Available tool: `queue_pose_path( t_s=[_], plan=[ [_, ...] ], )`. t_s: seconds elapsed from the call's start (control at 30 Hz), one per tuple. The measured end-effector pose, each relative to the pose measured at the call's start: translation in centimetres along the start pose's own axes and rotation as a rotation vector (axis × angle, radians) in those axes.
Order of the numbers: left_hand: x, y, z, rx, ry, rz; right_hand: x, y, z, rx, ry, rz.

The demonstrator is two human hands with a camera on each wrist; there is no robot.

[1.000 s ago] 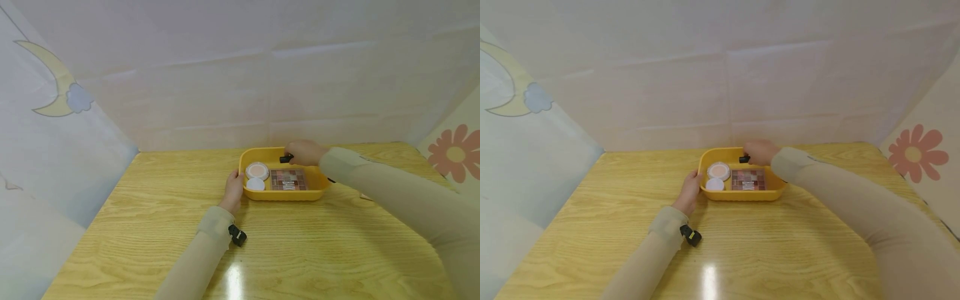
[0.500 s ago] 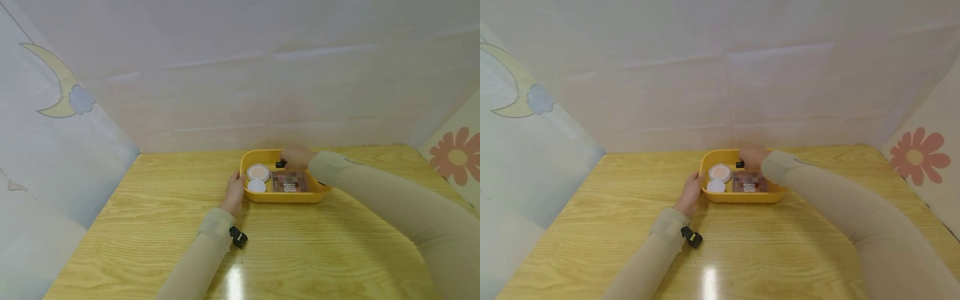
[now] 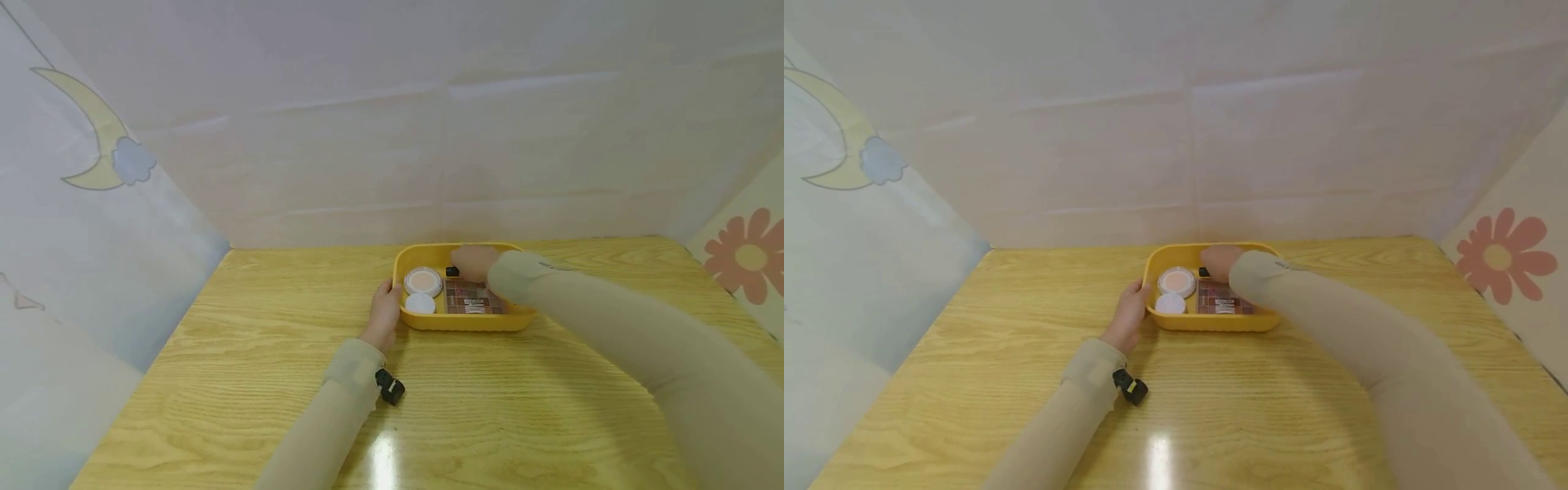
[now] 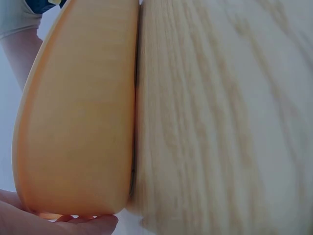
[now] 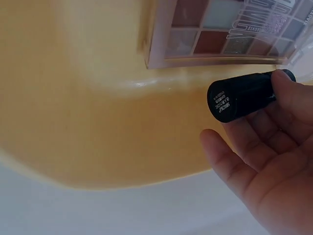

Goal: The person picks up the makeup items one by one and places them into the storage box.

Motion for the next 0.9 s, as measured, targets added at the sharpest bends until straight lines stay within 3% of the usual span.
queue_pose_path(
  t_s=[0.47, 0.9],
  plan=[
    [0.0, -0.1, 0.1, -0.009, 0.01, 0.0, -0.9, 0.9, 1.2, -0.041, 0.005, -0.057],
    [0.0, 0.2, -0.1, -0.007, -0.001, 0.0, 0.0, 1.0, 0.2, -0.006, -0.02, 0.117]
  ],
)
Point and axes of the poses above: each hand's wrist, its own z-axis towards the middle knuckle, its own y-axis out of the palm, x = y × z, the point moved 8 cm from there along z, towards the middle knuckle, and after that the axes turned 4 degrees about -y, right-handed, at the moved point
